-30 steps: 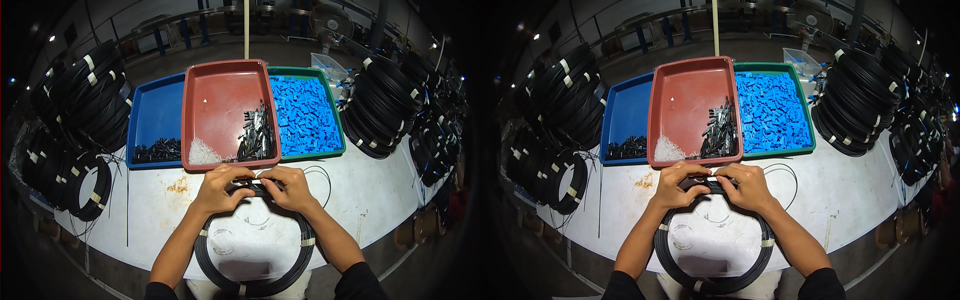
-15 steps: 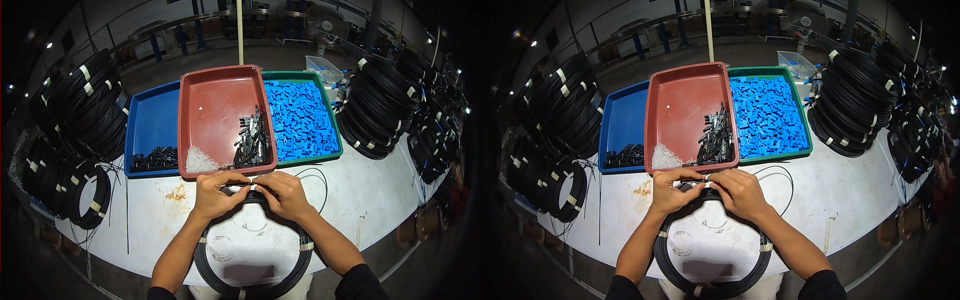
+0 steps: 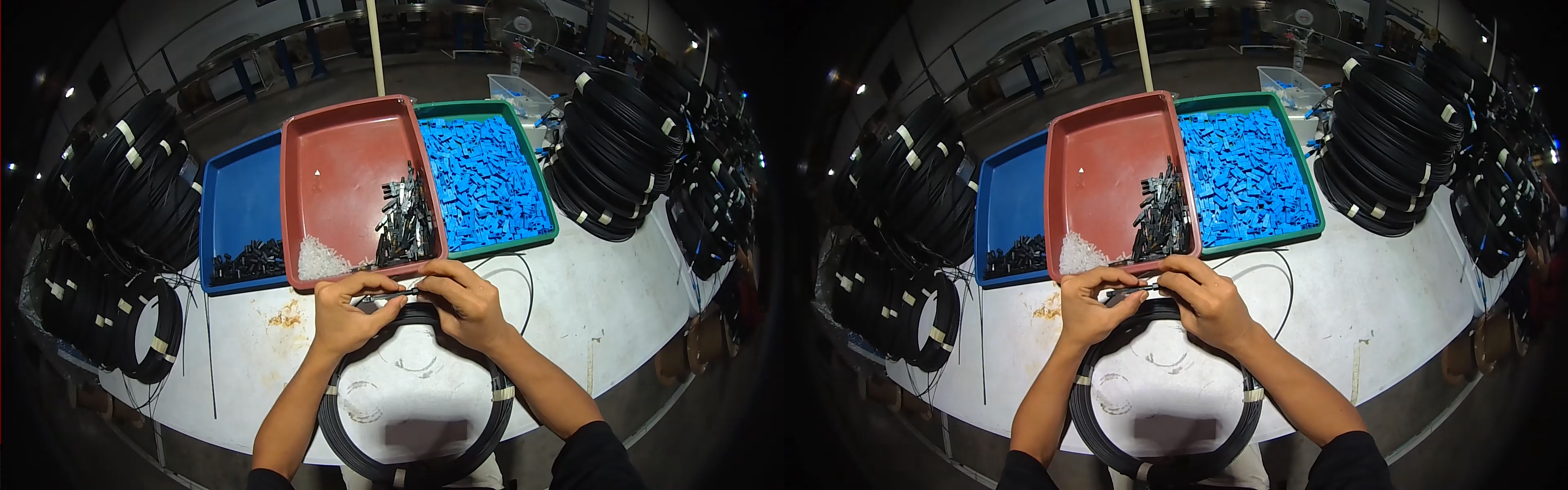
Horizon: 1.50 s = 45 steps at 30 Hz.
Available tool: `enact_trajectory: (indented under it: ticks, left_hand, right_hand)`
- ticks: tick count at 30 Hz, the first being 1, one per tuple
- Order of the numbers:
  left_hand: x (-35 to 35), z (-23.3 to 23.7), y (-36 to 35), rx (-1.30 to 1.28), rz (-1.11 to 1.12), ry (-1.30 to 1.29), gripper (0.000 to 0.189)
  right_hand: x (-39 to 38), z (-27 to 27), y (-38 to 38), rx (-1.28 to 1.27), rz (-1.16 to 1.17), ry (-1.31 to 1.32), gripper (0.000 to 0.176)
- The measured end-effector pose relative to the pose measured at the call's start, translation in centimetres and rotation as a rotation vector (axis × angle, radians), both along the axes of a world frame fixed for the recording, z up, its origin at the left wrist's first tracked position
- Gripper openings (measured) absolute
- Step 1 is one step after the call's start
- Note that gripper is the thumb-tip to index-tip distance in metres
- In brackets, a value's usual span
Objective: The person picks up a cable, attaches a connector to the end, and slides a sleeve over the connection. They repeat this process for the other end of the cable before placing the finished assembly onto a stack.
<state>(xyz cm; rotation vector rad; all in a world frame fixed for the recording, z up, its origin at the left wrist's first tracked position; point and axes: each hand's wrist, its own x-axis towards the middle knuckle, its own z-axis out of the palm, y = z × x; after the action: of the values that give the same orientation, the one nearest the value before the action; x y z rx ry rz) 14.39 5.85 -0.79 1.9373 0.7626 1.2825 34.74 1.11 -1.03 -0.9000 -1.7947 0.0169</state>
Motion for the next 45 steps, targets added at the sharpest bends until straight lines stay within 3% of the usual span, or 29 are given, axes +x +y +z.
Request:
enact_trajectory:
  ticks: [16, 19, 21, 24, 30, 34, 37, 40, 45]
  left_hand:
    - [0.2, 0.6, -0.7, -0.158, -0.065, 0.038, 0.018]
    - [0.2, -0.1, -0.1, -0.019, -0.071, 0.014, 0.019]
    - [-0.1, 0.1, 0.2, 0.393, -0.033, 0.153, 0.019]
    - [-0.4, -0.4, 0.8, 0.615, -0.009, 0.122, 0.020]
    - [-0.8, 0.2, 0.3, 0.811, 0.041, 0.170, 0.025]
    - [-1.0, 0.0, 0.2, 0.738, 0.013, 0.208, 0.021]
    - [-1.0, -0.4, -0.2, 0.213, 0.010, 0.075, 0.011]
    - [-1.3, 0.4, -0.6, 0.033, -0.082, 0.084, 0.010]
    - [-0.3, 0.0, -0.9, -0.160, -0.149, -0.052, 0.011]
  right_hand:
    - [0.5, -0.1, 0.4, 0.031, 0.043, -0.118, 0.031]
    - [0.6, 0.0, 0.4, -0.014, 0.016, -0.170, 0.024]
    - [0.5, 0.0, 0.4, -0.040, -0.001, -0.189, 0.020]
    - [0.3, -0.4, 0.5, -0.100, 0.012, -0.113, 0.013]
    - [0.0, -0.3, 0.2, -0.186, 0.088, -0.054, 0.012]
    - [-0.3, 0.2, -0.1, -0.202, 0.122, -0.015, 0.016]
    - [0.1, 0.0, 0.2, -0.117, 0.115, -0.109, 0.022]
    - [0.3, 0.2, 0.0, -0.037, 0.117, -0.234, 0.029]
    - [0.3, 0.5, -0.1, 0.038, 0.134, -0.255, 0.022]
